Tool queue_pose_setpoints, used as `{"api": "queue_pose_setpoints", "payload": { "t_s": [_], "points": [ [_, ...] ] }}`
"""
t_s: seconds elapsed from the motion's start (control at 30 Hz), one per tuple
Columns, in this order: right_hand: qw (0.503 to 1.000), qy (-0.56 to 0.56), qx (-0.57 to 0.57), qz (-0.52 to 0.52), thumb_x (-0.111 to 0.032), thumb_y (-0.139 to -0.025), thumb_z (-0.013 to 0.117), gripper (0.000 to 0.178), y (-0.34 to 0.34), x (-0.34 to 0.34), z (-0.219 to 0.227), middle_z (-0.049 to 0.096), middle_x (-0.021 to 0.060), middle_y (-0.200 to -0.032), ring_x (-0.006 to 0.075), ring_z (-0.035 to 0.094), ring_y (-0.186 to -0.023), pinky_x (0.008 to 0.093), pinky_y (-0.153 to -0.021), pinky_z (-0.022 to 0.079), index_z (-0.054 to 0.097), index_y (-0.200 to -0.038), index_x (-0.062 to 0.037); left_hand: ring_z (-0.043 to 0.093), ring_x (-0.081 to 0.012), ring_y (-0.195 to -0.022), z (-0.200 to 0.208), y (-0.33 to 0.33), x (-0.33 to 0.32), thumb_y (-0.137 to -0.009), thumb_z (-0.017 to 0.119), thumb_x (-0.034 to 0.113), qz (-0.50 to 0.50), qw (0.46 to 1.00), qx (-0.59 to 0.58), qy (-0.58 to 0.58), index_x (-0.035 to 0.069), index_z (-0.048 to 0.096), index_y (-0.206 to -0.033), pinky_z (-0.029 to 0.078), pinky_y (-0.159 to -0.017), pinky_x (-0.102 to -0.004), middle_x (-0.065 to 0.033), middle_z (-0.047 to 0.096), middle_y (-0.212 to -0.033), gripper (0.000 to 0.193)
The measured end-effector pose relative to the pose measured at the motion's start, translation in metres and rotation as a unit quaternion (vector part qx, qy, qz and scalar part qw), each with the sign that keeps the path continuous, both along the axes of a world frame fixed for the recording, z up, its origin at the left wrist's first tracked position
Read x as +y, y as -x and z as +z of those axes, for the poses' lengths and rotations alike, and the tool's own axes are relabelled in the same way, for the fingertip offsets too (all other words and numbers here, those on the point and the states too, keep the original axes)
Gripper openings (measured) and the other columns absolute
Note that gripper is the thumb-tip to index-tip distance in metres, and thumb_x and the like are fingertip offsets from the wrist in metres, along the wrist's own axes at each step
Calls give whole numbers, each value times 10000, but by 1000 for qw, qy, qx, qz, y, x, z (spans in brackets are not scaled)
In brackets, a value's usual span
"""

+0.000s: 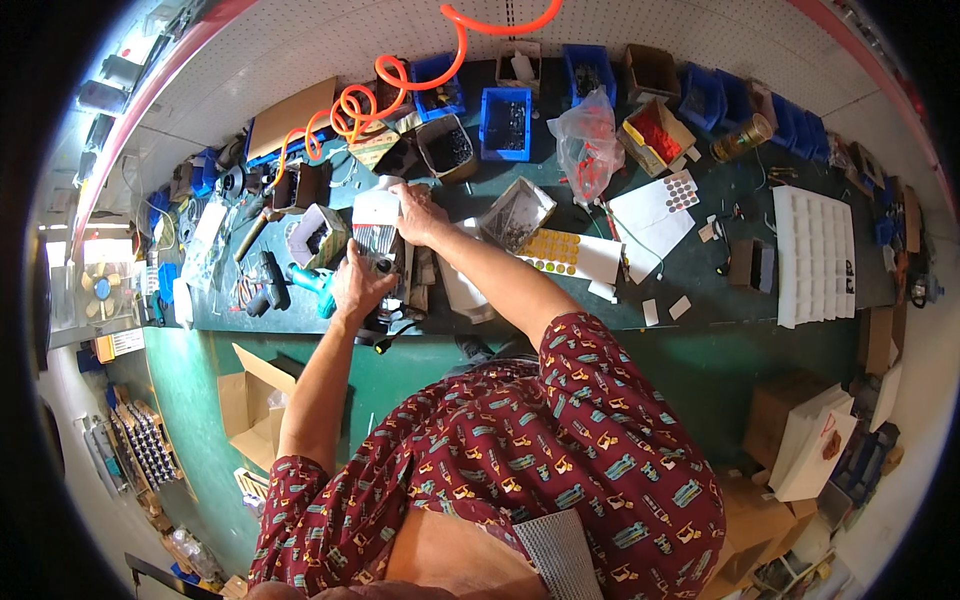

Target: The person assembles a small electronic device by attaching a black cylindrical component to a silver metal housing. They use a cordless drill to fasten screws and a pneumatic air gun to clean the assembly. The person handles the device multiple times, repositioning it to access different screw holes.

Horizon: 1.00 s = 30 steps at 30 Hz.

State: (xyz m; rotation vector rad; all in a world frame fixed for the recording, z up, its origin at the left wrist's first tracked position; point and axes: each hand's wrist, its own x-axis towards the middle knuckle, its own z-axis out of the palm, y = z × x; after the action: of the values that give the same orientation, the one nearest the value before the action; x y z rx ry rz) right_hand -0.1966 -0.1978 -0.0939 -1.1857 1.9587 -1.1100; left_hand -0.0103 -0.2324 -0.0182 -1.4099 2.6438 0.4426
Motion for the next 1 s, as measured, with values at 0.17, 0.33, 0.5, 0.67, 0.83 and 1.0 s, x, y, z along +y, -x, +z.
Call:
{"api": "queue_pose_setpoints", "payload": {
  "t_s": [0.17, 0.33, 0.5, 0.67, 0.83, 1.0],
  "points": [
    [1000, -5, 15, -5, -169, -876, 559, 503, -4, 0, -1, 486, 191, -1353, 392, 492, -1264, 495, -1011, 458, 404, -1354, -150, 621, -418, -1036, -2, 0, -1, -643, 836, 417, -5, 1000, -8, 9, -72, 242, -1495, 511, -915, -461, -282, 626, -1131, 1149],
    [1000, -16, 8, 2, -170, -870, 558, 515, -3, -3, -3, 478, 186, -1355, 387, 477, -1277, 508, -1008, 459, 391, -1356, -170, 632, -436, -1025, 0, 1, -7, -613, 830, 421, -17, 1000, -8, 1, -24, 150, -1547, 528, -896, -468, -301, 626, -1117, 1239],
    [1000, -4, 16, 6, -175, -866, 563, 527, -5, -6, -6, 467, 182, -1375, 388, 465, -1291, 512, -1017, 449, 383, -1361, -171, 632, -445, -1026, 11, 17, -14, -594, 826, 407, -10, 999, -26, -20, 30, 112, -1570, 530, -892, -480, -317, 622, -1105, 1267],
    [999, 14, 31, 13, -183, -867, 568, 551, -2, -1, -4, 456, 180, -1390, 385, 459, -1308, 507, -1023, 448, 370, -1381, -179, 630, -471, -1009, -1, 5, -16, -590, 810, 371, -22, 999, 19, 19, 36, 148, -1562, 531, -881, -493, -327, 618, -1087, 1223],
    [1000, -14, 14, 5, -180, -864, 606, 581, -3, 1, 0, 447, 207, -1380, 408, 505, -1265, 491, -1029, 448, 362, -1391, -165, 617, -464, -1027, 1, 10, -15, -580, 816, 370, -13, 999, 24, 21, 70, 172, -1568, 521, -907, -492, -318, 614, -1108, 1217],
    [1000, -6, 10, 6, -229, -893, 605, 587, -9, 1, -1, 418, 182, -1416, 404, 515, -1260, 473, -1039, 444, 353, -1419, -163, 618, -473, -982, 0, 6, -20, -600, 806, 361, -23, 999, 19, 11, 15, 187, -1551, 515, -888, -501, -319, 627, -1058, 1186]
  ]
}}
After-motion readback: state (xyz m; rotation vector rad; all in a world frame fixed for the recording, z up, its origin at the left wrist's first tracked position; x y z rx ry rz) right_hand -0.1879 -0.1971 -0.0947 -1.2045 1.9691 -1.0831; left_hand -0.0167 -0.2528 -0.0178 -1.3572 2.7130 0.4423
